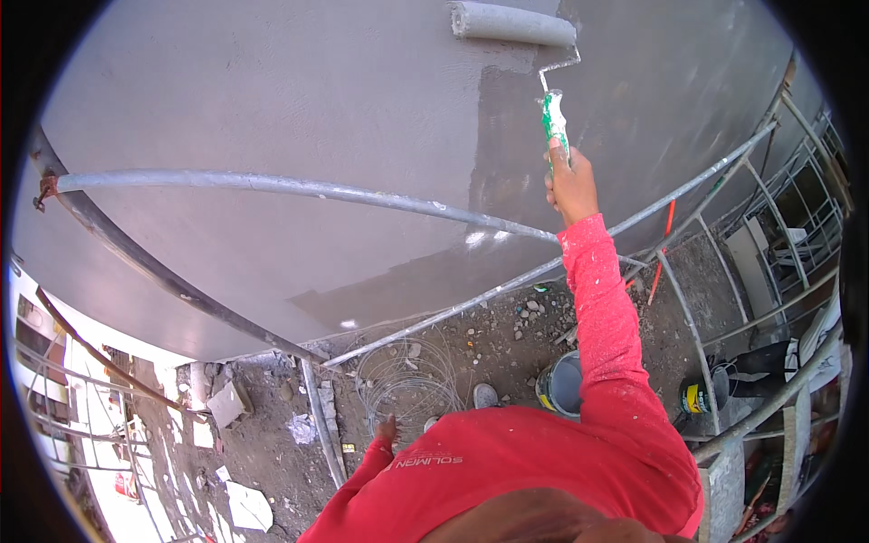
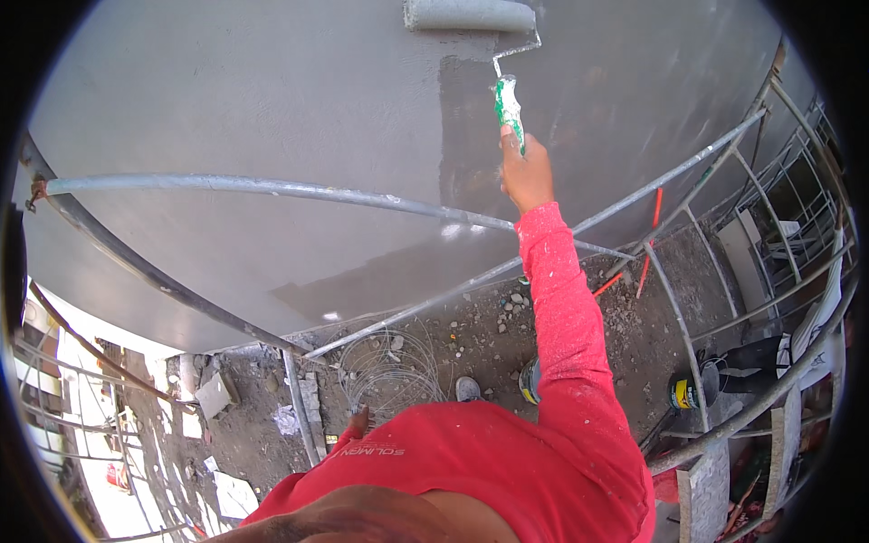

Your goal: The person paints a large exterior wall using a paint roller attached to a long extension pole. They repeatedly dip the roller into a bucket of paint and apply it to the wall surface in vertical strokes, working from a metal scaffold platform.

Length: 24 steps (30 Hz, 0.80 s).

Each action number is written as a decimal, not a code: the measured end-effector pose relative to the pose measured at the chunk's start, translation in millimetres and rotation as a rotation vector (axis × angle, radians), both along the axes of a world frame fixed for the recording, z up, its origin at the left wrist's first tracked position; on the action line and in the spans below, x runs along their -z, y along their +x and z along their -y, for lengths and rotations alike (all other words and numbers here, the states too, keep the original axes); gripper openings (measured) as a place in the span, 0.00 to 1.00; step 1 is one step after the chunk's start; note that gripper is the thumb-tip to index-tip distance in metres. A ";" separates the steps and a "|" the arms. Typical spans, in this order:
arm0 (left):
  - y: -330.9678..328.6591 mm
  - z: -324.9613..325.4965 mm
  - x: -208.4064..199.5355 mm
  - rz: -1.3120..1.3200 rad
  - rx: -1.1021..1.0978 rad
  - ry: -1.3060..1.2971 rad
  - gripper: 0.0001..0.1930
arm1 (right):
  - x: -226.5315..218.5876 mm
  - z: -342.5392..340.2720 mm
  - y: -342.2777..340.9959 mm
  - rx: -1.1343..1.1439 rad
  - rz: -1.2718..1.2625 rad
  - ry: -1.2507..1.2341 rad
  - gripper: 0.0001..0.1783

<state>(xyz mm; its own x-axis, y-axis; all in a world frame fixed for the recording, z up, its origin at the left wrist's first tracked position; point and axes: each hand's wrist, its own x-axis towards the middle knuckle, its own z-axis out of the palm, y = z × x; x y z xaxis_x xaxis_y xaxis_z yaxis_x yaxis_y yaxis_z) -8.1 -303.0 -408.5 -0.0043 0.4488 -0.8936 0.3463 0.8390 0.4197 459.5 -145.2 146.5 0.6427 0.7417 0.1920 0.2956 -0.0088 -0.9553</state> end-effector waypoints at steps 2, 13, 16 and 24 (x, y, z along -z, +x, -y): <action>2.8 -3.3 -5.2 -0.018 0.028 -0.006 0.31 | 44.9 5.5 0.4 -0.006 -0.023 -0.006 0.24; -0.9 -52.8 -10.9 -0.073 0.055 0.078 0.31 | -28.9 -21.4 5.3 -0.014 0.063 0.152 0.23; 7.7 -47.4 -18.5 -0.081 0.065 0.080 0.32 | -69.0 -28.9 11.2 0.010 0.136 0.172 0.24; 23.9 -12.8 -8.2 -0.043 0.262 0.373 0.32 | 2.2 -0.6 9.1 -0.121 -0.052 0.033 0.23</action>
<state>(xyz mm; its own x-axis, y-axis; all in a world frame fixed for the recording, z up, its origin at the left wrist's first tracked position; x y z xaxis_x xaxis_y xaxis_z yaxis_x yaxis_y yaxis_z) 15.8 -290.2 -400.3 0.1187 0.7307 -0.6723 0.5506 0.5150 0.6570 468.6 -144.7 144.2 0.5589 0.8080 0.1862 0.2423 0.0557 -0.9686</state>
